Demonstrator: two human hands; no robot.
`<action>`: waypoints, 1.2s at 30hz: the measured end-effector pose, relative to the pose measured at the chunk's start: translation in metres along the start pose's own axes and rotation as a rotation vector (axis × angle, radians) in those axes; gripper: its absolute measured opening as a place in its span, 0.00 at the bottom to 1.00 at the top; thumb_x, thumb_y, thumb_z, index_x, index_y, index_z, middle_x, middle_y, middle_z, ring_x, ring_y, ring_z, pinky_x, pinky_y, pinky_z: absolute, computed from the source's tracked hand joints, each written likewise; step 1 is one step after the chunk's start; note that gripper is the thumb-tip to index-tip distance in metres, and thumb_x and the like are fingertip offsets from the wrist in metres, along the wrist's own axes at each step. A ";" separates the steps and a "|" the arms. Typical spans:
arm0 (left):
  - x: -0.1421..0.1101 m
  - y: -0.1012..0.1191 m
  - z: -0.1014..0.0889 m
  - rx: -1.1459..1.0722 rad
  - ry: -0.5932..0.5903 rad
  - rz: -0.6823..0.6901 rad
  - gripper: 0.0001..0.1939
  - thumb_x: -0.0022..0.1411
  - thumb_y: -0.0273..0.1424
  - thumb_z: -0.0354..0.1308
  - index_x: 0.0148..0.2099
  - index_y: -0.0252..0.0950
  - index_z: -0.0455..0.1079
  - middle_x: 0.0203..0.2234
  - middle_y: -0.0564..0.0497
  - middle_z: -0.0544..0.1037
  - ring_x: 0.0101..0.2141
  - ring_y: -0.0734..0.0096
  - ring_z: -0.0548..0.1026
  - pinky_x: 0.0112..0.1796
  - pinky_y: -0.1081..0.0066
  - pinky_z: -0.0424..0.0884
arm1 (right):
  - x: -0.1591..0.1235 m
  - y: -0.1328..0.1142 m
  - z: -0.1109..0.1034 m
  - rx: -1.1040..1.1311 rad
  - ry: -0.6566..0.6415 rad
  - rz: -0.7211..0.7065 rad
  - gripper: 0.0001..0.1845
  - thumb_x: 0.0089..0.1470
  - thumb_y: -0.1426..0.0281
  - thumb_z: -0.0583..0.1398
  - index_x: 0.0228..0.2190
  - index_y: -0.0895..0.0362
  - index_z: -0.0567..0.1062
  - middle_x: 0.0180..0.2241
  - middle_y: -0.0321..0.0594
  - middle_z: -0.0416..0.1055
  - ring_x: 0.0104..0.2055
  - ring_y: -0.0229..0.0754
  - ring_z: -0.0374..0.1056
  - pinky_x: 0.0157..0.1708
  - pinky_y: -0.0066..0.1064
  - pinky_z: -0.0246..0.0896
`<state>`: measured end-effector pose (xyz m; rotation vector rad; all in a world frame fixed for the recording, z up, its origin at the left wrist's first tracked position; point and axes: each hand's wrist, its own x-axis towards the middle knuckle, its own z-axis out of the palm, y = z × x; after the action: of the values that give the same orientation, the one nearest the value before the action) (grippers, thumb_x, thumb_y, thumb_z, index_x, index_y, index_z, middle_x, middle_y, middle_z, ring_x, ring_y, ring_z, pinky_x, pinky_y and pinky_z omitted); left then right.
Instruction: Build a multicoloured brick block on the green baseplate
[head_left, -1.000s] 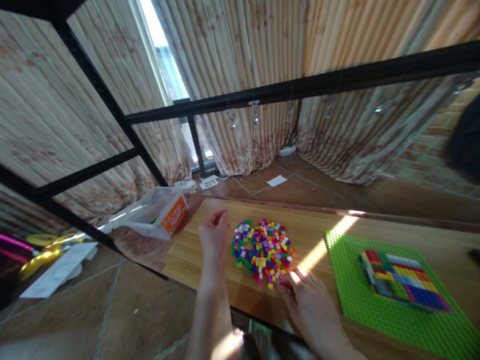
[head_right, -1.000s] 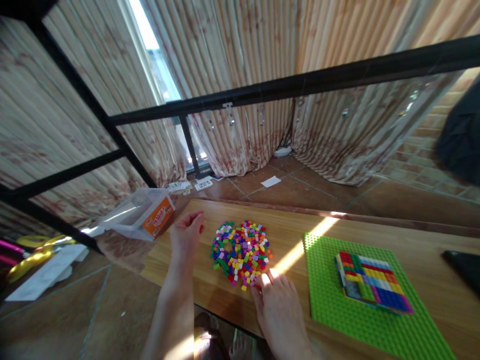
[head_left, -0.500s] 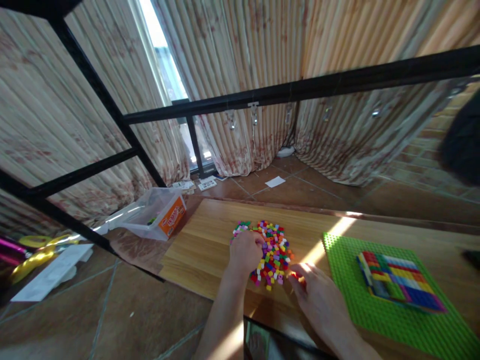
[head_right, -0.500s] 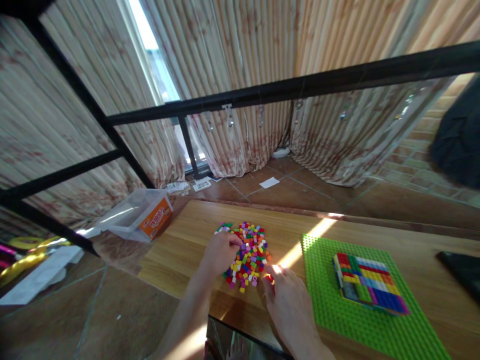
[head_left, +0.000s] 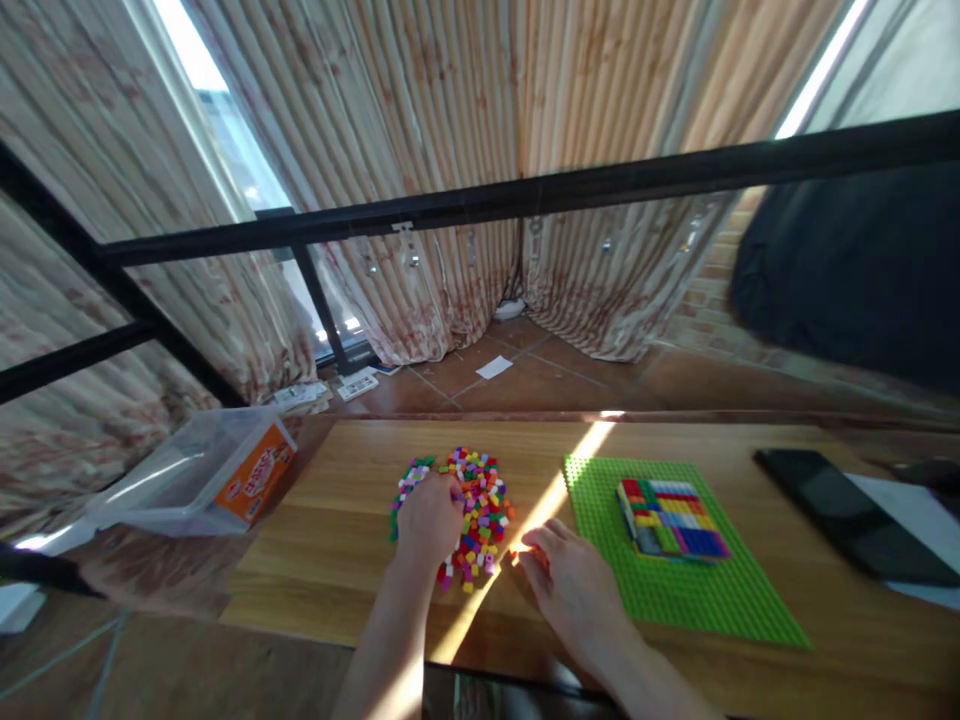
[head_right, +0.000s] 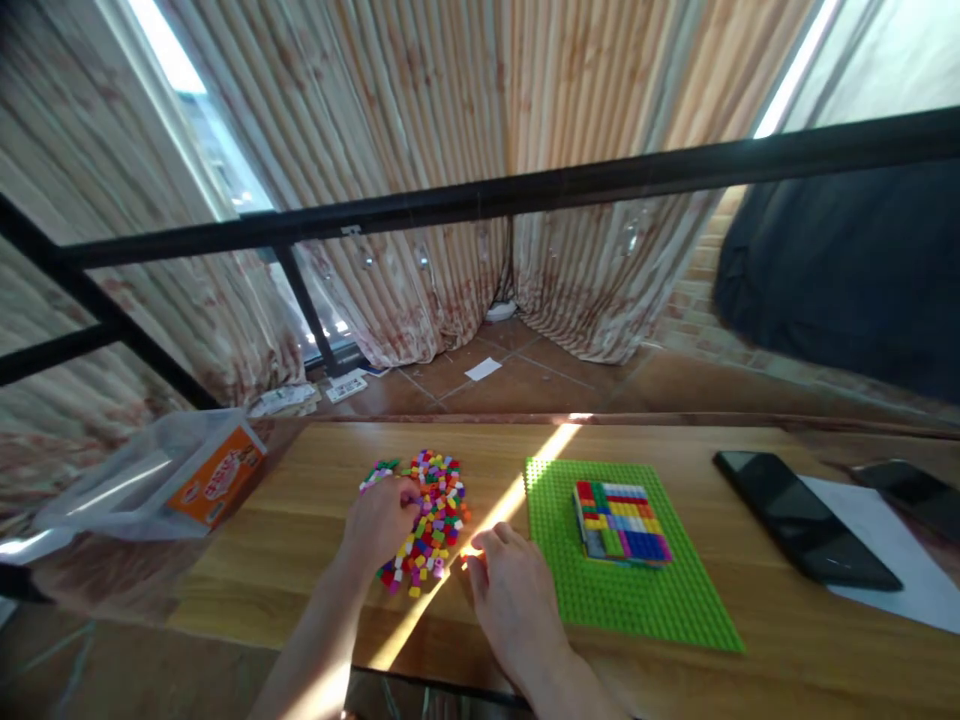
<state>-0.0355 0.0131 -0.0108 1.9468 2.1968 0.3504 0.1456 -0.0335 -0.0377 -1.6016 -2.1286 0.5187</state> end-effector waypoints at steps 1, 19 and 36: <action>0.000 0.000 0.000 0.009 0.000 0.011 0.08 0.57 0.26 0.53 0.35 0.39 0.73 0.35 0.47 0.78 0.39 0.63 0.75 0.38 0.70 0.66 | 0.000 0.000 -0.001 0.008 0.006 0.004 0.10 0.57 0.73 0.53 0.33 0.55 0.75 0.33 0.40 0.73 0.35 0.43 0.69 0.35 0.32 0.58; -0.004 0.007 0.000 0.194 -0.032 0.030 0.07 0.61 0.25 0.46 0.34 0.38 0.64 0.31 0.49 0.76 0.37 0.65 0.75 0.34 0.71 0.62 | -0.005 0.008 -0.020 0.024 0.026 0.031 0.09 0.57 0.73 0.53 0.33 0.55 0.74 0.34 0.39 0.73 0.35 0.41 0.68 0.35 0.30 0.56; -0.017 0.064 -0.001 -0.791 -0.170 0.108 0.07 0.55 0.35 0.55 0.31 0.37 0.68 0.21 0.55 0.73 0.22 0.73 0.71 0.21 0.76 0.62 | -0.006 0.040 -0.073 0.278 0.508 -0.040 0.10 0.58 0.70 0.53 0.32 0.54 0.74 0.37 0.41 0.72 0.41 0.42 0.69 0.41 0.35 0.64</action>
<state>0.0273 0.0035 0.0087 1.5613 1.5019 0.8724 0.2189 -0.0259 0.0015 -1.3550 -1.6284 0.3304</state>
